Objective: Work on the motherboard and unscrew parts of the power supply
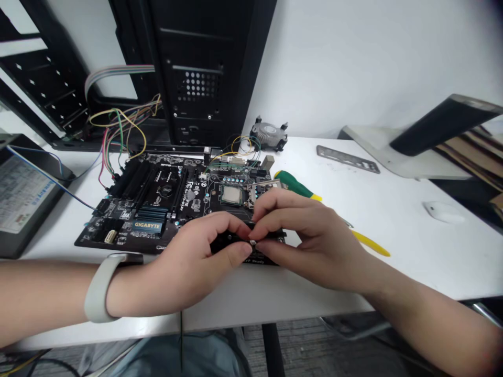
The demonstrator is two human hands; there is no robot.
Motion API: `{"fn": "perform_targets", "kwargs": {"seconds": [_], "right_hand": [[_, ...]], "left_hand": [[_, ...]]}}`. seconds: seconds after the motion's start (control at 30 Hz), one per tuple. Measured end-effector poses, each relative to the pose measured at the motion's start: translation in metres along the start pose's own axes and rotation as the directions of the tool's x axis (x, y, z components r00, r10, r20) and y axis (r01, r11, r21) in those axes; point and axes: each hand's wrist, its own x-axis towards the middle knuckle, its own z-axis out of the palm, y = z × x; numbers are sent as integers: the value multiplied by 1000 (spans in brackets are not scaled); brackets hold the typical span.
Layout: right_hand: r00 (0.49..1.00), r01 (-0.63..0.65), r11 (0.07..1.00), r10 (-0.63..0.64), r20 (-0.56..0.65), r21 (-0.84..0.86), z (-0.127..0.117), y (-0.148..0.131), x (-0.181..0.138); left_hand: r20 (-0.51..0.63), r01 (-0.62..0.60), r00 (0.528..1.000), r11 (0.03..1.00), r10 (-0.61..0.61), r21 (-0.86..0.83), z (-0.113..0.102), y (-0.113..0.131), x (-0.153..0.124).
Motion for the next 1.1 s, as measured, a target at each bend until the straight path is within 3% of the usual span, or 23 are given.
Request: {"fn": "perform_targets", "kwargs": {"seconds": [0.23, 0.57, 0.87, 1.0, 1.1], "right_hand": [[994, 94, 989, -99, -43, -110, 4, -5, -2], [992, 116, 985, -122, -41, -130, 0, -6, -5], [983, 164, 941, -180, -26, -296, 1, -7, -6], [998, 56, 989, -61, -34, -139, -3, -7, -4], [973, -227, 950, 231, 8, 215, -9, -3, 0]], "left_hand": [[44, 15, 999, 1000, -15, 0, 0, 3, 0], [36, 13, 999, 1000, -13, 10, 1, 3, 0], [44, 29, 999, 999, -27, -28, 1, 4, 2], [10, 19, 1000, 998, -20, 57, 1, 5, 3], [-27, -17, 999, 993, 20, 118, 1, 3, 2]]}}
